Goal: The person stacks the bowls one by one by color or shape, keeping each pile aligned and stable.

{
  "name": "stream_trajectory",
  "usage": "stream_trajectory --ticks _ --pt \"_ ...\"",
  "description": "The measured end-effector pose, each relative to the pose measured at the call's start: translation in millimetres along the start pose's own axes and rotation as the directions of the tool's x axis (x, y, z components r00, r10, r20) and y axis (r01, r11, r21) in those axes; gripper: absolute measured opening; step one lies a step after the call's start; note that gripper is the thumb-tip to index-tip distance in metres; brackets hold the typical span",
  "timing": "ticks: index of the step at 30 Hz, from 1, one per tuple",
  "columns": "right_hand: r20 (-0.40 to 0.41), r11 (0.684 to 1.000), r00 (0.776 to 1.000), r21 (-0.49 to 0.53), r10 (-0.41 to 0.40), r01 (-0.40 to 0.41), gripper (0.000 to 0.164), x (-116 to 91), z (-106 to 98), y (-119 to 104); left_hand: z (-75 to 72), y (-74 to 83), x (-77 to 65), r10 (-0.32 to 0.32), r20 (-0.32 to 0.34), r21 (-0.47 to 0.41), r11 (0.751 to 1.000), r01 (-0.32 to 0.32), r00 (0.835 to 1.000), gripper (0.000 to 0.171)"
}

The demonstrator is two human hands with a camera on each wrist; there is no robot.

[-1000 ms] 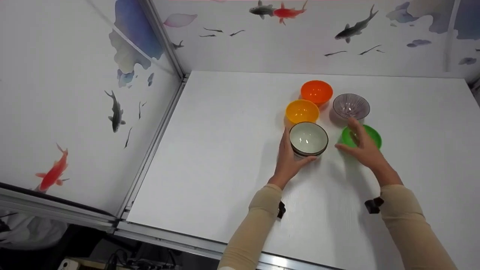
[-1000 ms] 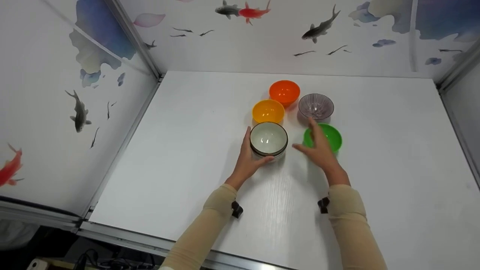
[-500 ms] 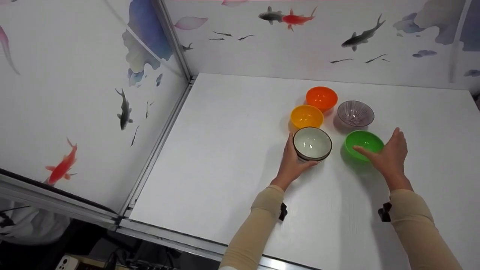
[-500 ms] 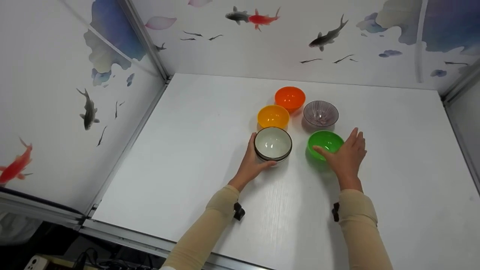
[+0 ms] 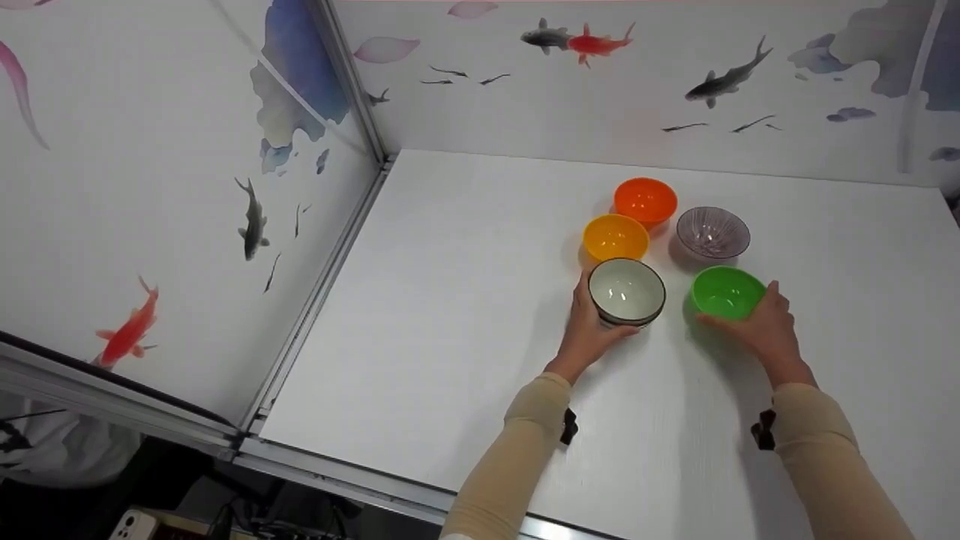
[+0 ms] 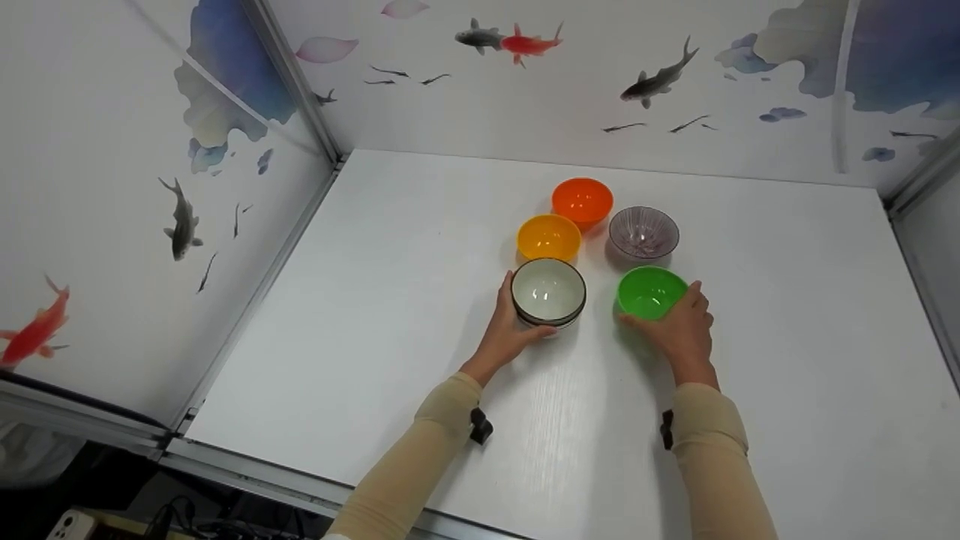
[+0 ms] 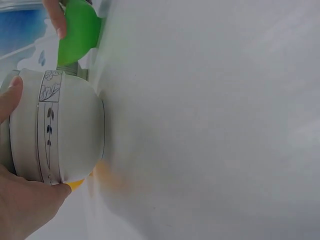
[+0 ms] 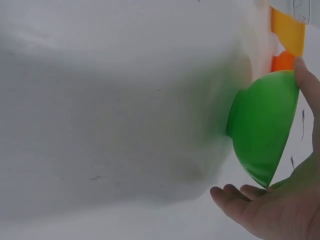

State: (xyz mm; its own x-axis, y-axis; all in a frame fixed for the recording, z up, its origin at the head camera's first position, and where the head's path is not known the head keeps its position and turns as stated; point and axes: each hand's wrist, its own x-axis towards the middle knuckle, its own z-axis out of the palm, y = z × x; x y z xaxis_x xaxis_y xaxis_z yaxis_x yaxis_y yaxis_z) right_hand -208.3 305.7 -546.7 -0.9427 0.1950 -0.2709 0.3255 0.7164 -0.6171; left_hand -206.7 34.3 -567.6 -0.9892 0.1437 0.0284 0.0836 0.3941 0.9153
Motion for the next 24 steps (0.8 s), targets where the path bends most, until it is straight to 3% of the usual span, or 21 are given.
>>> stream_trajectory --ticks 3,15,24 --pt "0.003 1.0 1.0 -0.016 -0.004 0.004 0.138 0 1 -2 0.1 1.0 0.1 -0.006 -0.003 -0.009 1.0 0.006 1.0 0.12" --pt "-0.109 0.997 0.991 0.001 -0.072 0.072 0.128 2 -2 -19 -2.0 1.8 3.0 -0.018 0.0 0.002 1.0 0.018 1.0 0.117" --pt "-0.177 0.977 0.967 0.081 -0.183 0.199 0.113 -8 -9 -41 -1.9 0.2 1.0 -0.027 0.016 -0.012 1.0 0.027 1.0 0.117"
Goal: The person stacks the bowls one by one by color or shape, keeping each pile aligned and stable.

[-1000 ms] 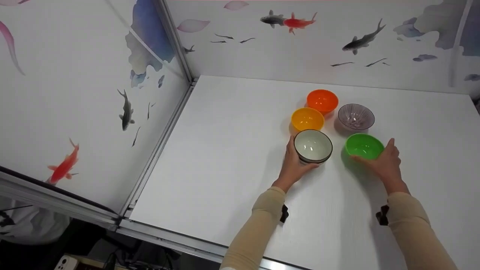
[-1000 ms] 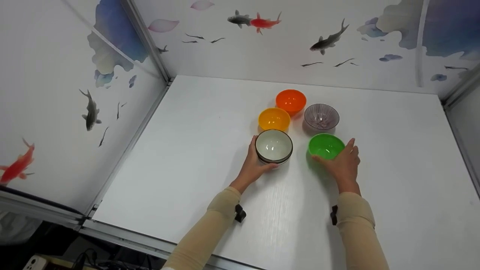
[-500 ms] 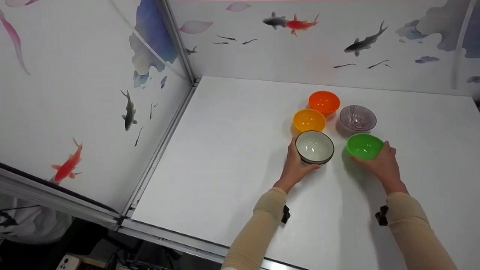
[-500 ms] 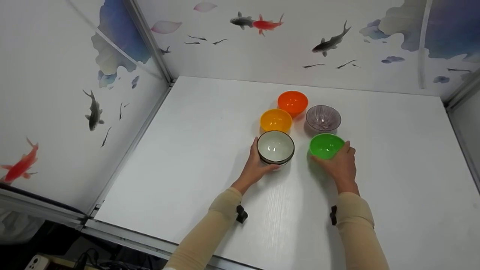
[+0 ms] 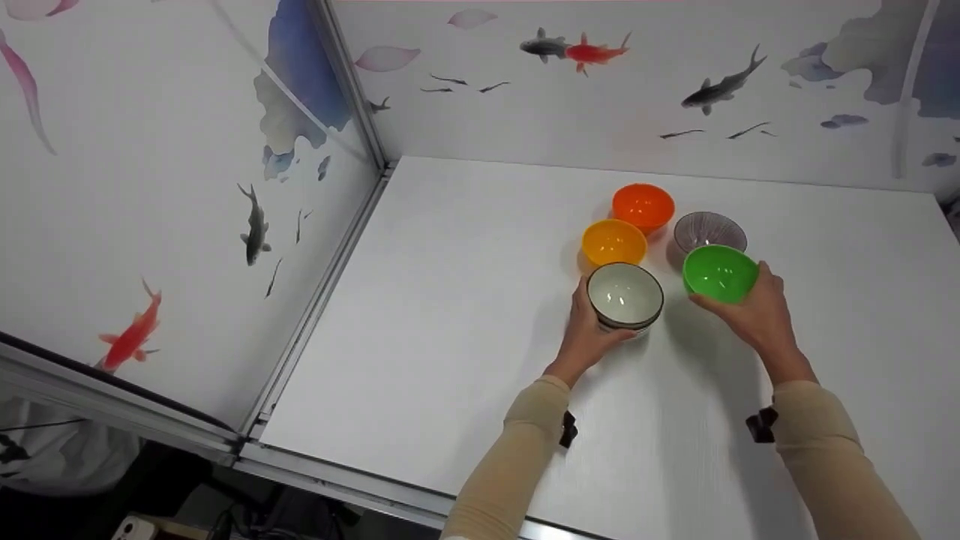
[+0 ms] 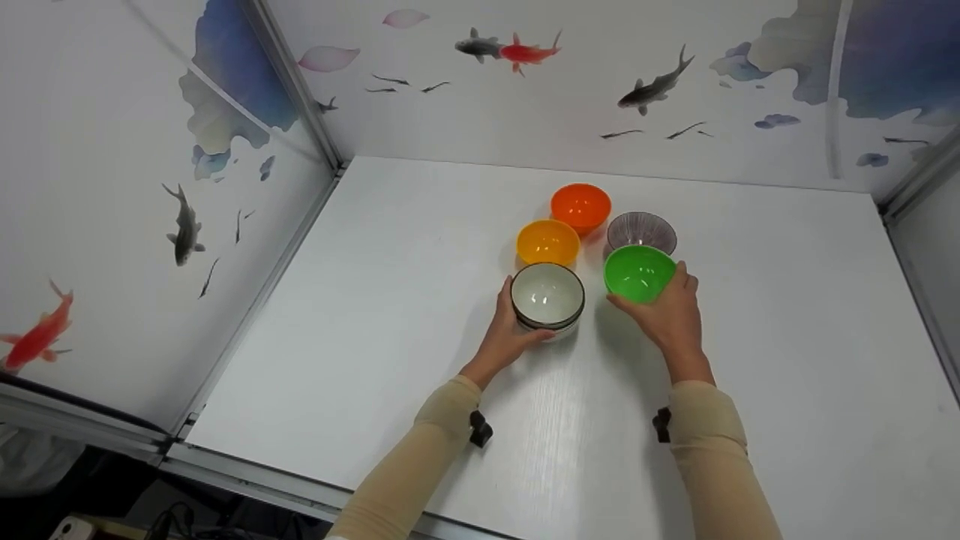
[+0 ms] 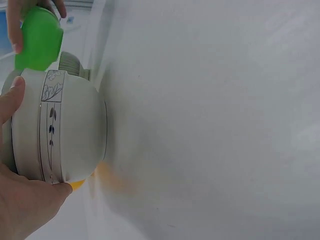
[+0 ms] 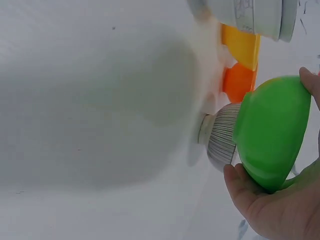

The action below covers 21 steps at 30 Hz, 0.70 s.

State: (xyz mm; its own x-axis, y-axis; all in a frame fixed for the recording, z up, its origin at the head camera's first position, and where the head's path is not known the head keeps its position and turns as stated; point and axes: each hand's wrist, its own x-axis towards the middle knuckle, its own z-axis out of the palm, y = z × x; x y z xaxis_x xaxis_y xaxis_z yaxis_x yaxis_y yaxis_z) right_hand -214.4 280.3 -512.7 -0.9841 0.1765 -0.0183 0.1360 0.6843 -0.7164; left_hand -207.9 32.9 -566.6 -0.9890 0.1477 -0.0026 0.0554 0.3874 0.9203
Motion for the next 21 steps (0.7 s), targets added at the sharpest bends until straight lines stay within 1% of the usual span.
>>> stream_trajectory --ticks 3,5,9,10,14,17,19,21 --pt "0.005 0.999 1.0 0.02 -0.031 0.031 0.109 0 -1 -9 0.0 0.3 0.2 -0.01 -0.001 -0.001 1.0 0.01 1.0 0.118" --pt "-0.001 0.997 0.998 0.045 -0.065 0.065 0.104 1 0 -14 -0.3 1.3 0.1 -0.015 -0.001 -0.006 1.0 0.015 1.0 0.118" --pt "-0.009 0.988 0.991 0.083 -0.13 0.131 0.099 0 3 -27 -0.7 2.1 0.0 -0.018 -0.004 -0.005 1.0 0.018 1.0 0.118" --pt "-0.008 0.985 0.99 0.095 -0.144 0.144 0.099 0 4 -30 -0.9 2.1 -0.1 -0.018 -0.006 -0.007 1.0 0.018 1.0 0.118" --pt "0.001 0.98 0.985 0.106 -0.171 0.17 0.106 -4 9 -41 -0.9 1.1 -0.6 -0.012 -0.007 -0.013 1.0 0.012 1.0 0.119" --pt "0.001 0.97 0.977 0.119 -0.213 0.212 0.106 -6 15 -47 -0.1 0.4 -0.5 0.001 -0.011 -0.018 1.0 -0.001 1.0 0.118" --pt "-0.002 0.958 0.968 0.142 -0.252 0.249 0.102 -6 19 -50 0.6 0.0 -0.4 0.002 -0.01 -0.016 1.0 -0.002 1.0 0.117" --pt "0.002 0.95 0.961 0.153 -0.277 0.273 0.102 -7 25 -52 1.1 -0.4 -0.8 0.002 -0.012 -0.012 1.0 -0.002 1.0 0.117"
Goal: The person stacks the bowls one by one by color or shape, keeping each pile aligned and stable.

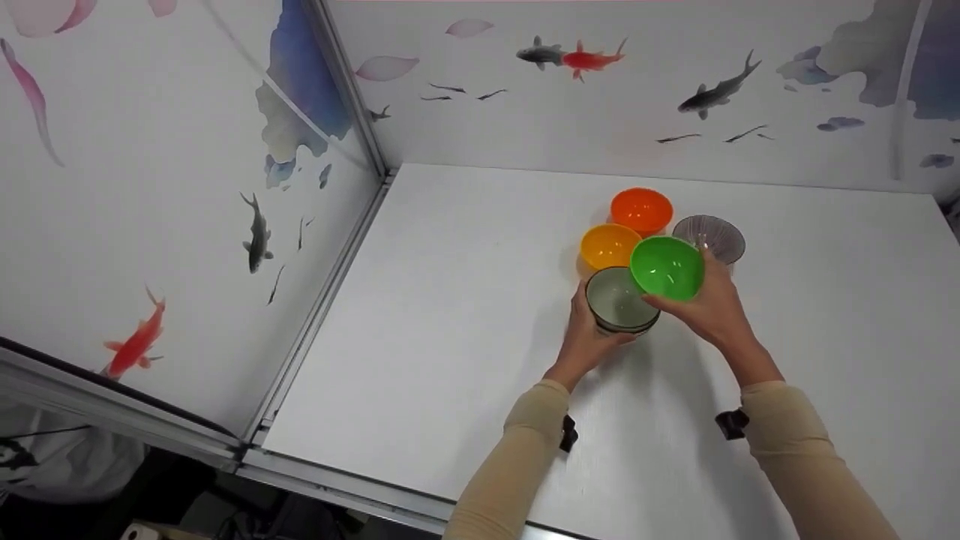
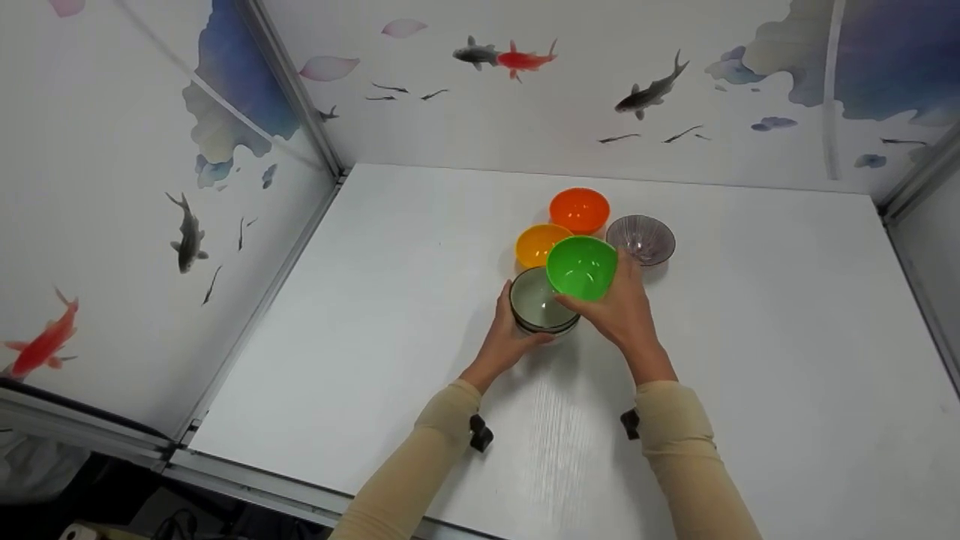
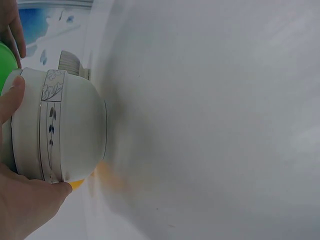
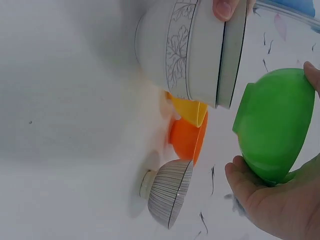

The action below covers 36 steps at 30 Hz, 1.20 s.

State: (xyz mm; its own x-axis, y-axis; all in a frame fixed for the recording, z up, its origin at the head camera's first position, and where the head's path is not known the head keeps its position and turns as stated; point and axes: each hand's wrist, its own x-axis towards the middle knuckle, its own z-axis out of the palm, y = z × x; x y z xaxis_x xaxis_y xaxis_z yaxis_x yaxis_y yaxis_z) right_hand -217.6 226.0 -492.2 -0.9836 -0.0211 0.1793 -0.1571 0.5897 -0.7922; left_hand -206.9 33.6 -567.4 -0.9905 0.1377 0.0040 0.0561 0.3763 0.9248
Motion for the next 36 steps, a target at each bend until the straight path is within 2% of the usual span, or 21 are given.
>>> stream_trajectory --ticks 4,9,12,17,25,31,36 --pt "0.029 1.0 0.999 0.005 -0.027 0.027 0.105 -2 11 -1 0.3 -1.3 -1.2 -0.01 0.006 0.011 1.0 0.01 1.0 0.116" --pt "0.069 0.995 0.993 0.058 -0.091 0.087 0.095 -2 22 0 0.4 -2.1 0.3 -0.006 0.013 0.008 1.0 0.005 1.0 0.114" --pt "0.093 0.993 0.99 0.063 -0.109 0.104 0.094 -1 28 1 0.1 -1.7 2.2 -0.011 0.002 0.003 1.0 0.011 1.0 0.115" --pt "0.107 0.995 0.989 0.04 -0.099 0.095 0.098 -1 33 1 0.3 -0.2 3.9 -0.032 -0.009 -0.005 0.999 0.032 0.999 0.117" --pt "0.128 0.998 0.99 0.012 -0.065 0.064 0.11 -3 38 5 2.9 2.2 5.4 0.005 -0.009 -0.02 1.0 -0.005 1.0 0.116" --pt "0.136 0.998 0.989 0.005 -0.059 0.058 0.107 -1 45 4 1.2 2.0 3.5 -0.001 -0.016 -0.025 1.0 0.001 1.0 0.116" --pt "0.12 0.996 0.989 0.016 -0.084 0.083 0.102 -1 49 2 -1.3 -0.5 5.3 0.059 -0.01 -0.055 0.997 -0.059 0.998 0.112"
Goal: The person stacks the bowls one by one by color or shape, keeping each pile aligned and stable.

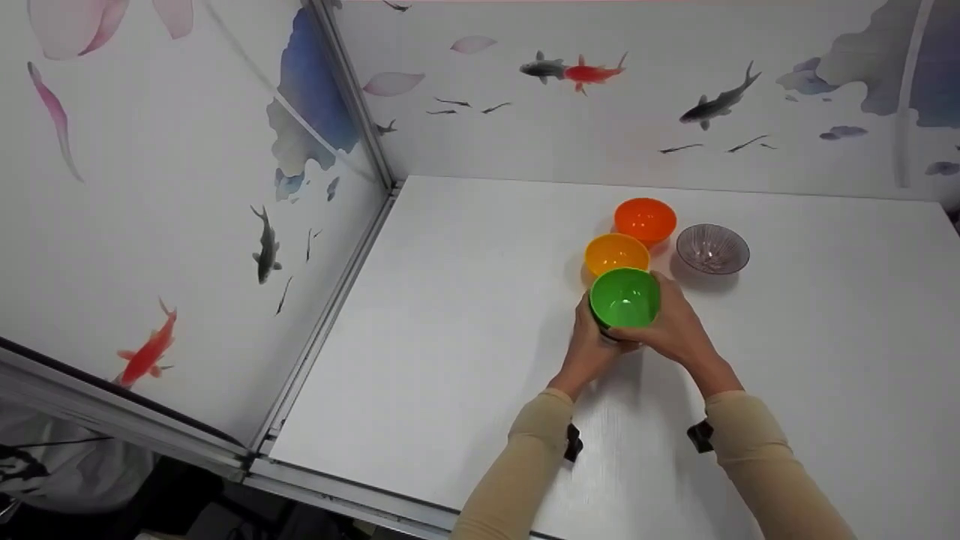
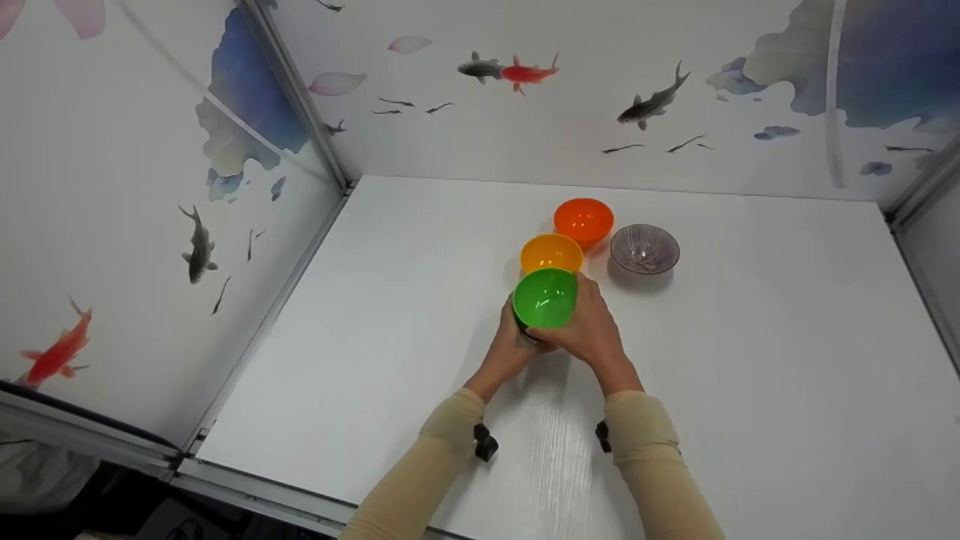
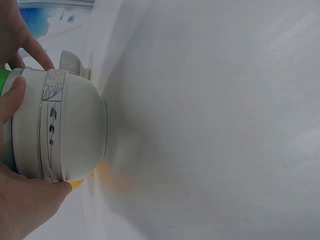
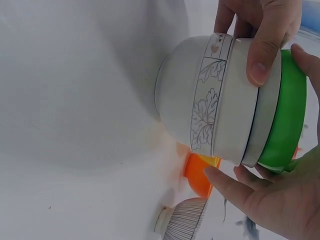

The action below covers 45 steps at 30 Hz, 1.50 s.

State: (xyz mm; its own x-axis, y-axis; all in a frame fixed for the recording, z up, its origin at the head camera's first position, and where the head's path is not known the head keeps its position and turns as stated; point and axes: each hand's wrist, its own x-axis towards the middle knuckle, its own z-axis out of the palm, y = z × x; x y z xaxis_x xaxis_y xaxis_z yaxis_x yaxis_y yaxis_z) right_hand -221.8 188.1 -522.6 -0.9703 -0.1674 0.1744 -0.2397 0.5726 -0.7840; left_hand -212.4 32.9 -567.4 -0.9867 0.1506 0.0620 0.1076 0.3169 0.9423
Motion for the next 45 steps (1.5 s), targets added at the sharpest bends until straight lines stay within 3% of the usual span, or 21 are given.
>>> stream_trajectory --ticks 26,33,38,45 --pt "0.055 1.0 0.998 -0.014 -0.009 0.009 0.103 13 -3 -3 -1.5 1.3 7.5 -0.022 -0.015 0.02 1.0 0.022 1.0 0.109" --pt "0.119 0.995 0.989 -0.054 0.092 -0.087 0.116 12 -13 -1 -0.6 0.2 4.2 -0.019 -0.014 0.014 1.0 0.019 1.0 0.109" --pt "0.145 0.98 0.972 -0.098 0.187 -0.174 0.106 17 -27 2 1.0 -0.2 -0.1 -0.043 -0.01 0.021 0.999 0.044 0.999 0.11" --pt "0.149 0.987 0.977 -0.078 0.152 -0.141 0.083 26 -43 10 1.5 -1.1 -4.4 -0.052 0.011 -0.001 0.999 0.052 0.999 0.111"
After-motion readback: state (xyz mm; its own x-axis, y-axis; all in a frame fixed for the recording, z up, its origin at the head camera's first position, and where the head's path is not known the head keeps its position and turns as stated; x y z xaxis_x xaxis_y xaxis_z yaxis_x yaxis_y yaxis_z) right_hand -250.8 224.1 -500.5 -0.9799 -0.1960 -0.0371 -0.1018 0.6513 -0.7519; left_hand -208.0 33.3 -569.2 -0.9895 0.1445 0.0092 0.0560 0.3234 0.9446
